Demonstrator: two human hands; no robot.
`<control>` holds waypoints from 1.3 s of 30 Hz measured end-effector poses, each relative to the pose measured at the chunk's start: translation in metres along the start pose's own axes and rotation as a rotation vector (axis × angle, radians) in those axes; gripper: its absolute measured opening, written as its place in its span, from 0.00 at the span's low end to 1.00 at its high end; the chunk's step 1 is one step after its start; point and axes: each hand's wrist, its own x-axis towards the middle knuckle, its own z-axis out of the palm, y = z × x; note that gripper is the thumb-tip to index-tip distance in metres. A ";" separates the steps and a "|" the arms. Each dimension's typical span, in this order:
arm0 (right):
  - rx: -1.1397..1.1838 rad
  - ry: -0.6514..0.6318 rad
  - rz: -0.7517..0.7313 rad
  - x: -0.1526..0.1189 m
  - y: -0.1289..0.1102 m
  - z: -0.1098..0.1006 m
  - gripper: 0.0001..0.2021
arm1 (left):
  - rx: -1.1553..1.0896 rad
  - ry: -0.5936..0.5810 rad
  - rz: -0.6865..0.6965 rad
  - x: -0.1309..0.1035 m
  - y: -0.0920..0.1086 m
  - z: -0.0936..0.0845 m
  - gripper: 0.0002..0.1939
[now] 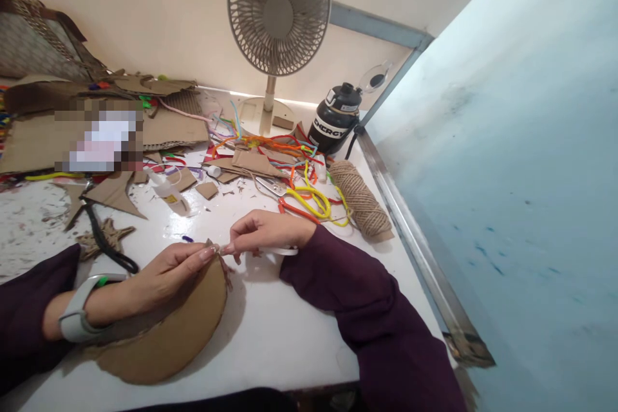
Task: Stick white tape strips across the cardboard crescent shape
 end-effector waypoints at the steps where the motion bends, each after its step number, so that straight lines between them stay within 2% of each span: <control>1: -0.046 0.009 0.005 -0.002 -0.002 0.000 0.17 | -0.007 0.012 -0.006 0.000 0.001 0.000 0.23; 8: -0.640 0.251 0.021 -0.018 -0.016 -0.002 0.13 | -0.176 0.101 -0.078 0.002 0.010 -0.002 0.16; 12: -0.903 0.371 -0.059 -0.015 -0.011 -0.001 0.10 | -0.170 0.160 -0.086 0.006 0.011 -0.008 0.18; 15: -0.942 0.404 -0.153 -0.014 -0.009 -0.003 0.13 | -0.133 0.168 -0.119 0.009 0.013 -0.013 0.20; 18: -0.882 0.503 -0.202 -0.030 -0.013 -0.008 0.17 | -0.129 0.197 -0.143 0.010 0.015 -0.016 0.21; 20: -0.880 0.631 -0.132 -0.049 -0.013 -0.009 0.13 | -0.176 0.197 -0.177 0.009 0.017 -0.016 0.21; 23: -1.004 0.782 0.146 -0.076 -0.004 -0.008 0.10 | -0.269 0.143 -0.263 0.008 0.020 -0.015 0.21; 25: -1.103 0.833 0.344 -0.086 0.009 -0.006 0.13 | -0.299 0.107 -0.299 0.006 0.021 -0.014 0.22; 27: -1.161 0.859 0.479 -0.088 0.022 -0.004 0.17 | -0.303 0.086 -0.311 0.004 0.022 -0.013 0.23; 31: -1.239 0.846 0.578 -0.077 0.033 -0.003 0.18 | -0.321 0.047 -0.304 0.000 0.021 -0.012 0.21; 35: -1.329 0.812 0.669 -0.067 0.026 0.001 0.19 | -0.337 0.004 -0.310 -0.002 0.019 -0.014 0.19; 39: -1.277 0.799 0.741 -0.066 0.019 0.008 0.20 | -0.354 -0.026 -0.318 -0.002 0.016 -0.016 0.21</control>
